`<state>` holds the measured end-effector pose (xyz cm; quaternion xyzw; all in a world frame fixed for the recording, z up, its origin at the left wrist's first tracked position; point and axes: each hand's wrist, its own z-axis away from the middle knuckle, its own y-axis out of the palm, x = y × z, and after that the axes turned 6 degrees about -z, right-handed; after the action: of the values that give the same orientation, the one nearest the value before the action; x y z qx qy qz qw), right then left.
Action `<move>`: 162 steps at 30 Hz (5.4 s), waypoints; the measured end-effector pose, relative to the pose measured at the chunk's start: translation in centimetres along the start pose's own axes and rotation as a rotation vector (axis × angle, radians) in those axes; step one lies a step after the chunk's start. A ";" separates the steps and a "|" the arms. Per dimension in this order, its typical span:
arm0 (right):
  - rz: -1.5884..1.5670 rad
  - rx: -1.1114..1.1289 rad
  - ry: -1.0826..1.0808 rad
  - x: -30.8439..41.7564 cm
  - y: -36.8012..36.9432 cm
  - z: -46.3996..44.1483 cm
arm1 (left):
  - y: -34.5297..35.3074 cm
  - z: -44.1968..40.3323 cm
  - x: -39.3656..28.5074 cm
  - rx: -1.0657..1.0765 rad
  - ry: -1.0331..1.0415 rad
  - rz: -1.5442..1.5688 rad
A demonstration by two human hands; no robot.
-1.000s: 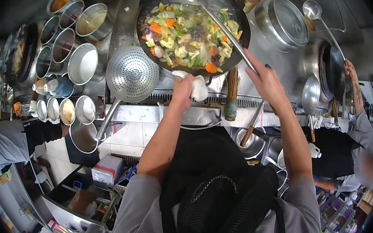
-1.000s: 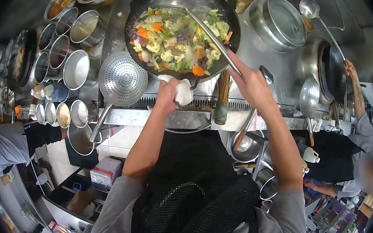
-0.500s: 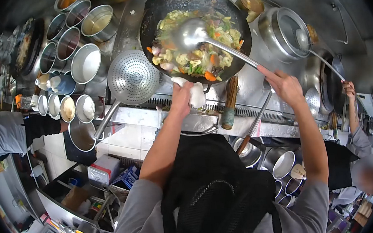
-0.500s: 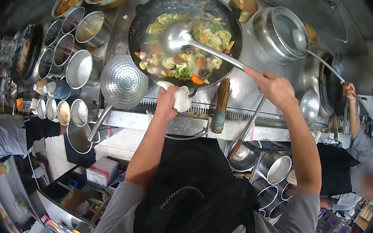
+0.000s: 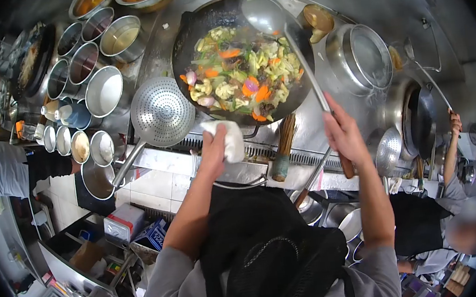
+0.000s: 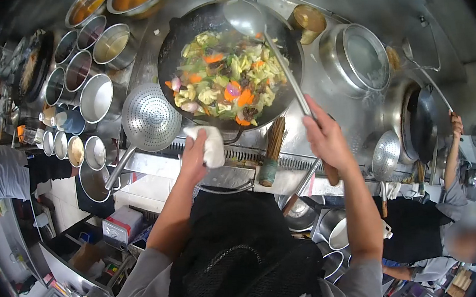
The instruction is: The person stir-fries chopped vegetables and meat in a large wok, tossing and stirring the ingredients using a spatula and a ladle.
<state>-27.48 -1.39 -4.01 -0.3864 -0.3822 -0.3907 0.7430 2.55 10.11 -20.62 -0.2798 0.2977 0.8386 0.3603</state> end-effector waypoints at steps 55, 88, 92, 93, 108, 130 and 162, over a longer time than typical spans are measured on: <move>0.003 -0.165 -0.103 -1.3 7.2 -3.1 | -17.5 5.7 -8.2 -0.375 0.853 -1.120; -0.685 0.107 -0.068 2.1 4.9 4.0 | 8.0 3.5 -11.1 0.434 0.693 -0.341; -0.808 0.226 -0.080 1.5 3.6 9.0 | 16.0 4.6 -12.6 0.718 0.343 -0.090; -0.844 0.275 -0.079 1.5 3.2 10.1 | 16.2 4.8 -12.3 0.708 0.362 -0.081; 0.741 -0.092 -0.879 17.6 -6.1 24.6 | -1.3 18.3 -0.8 0.324 0.793 -0.516; 1.216 0.006 -1.271 22.5 1.9 54.2 | -40.6 23.0 18.8 -0.536 0.437 -0.486; 1.026 0.041 -0.818 17.9 9.2 46.9 | -45.3 26.3 18.0 -0.672 0.685 -0.594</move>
<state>-24.66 38.06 28.24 -0.6229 -0.4083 0.1992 0.6369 20.22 61.92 -28.89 -0.7073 0.0226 0.6110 0.3548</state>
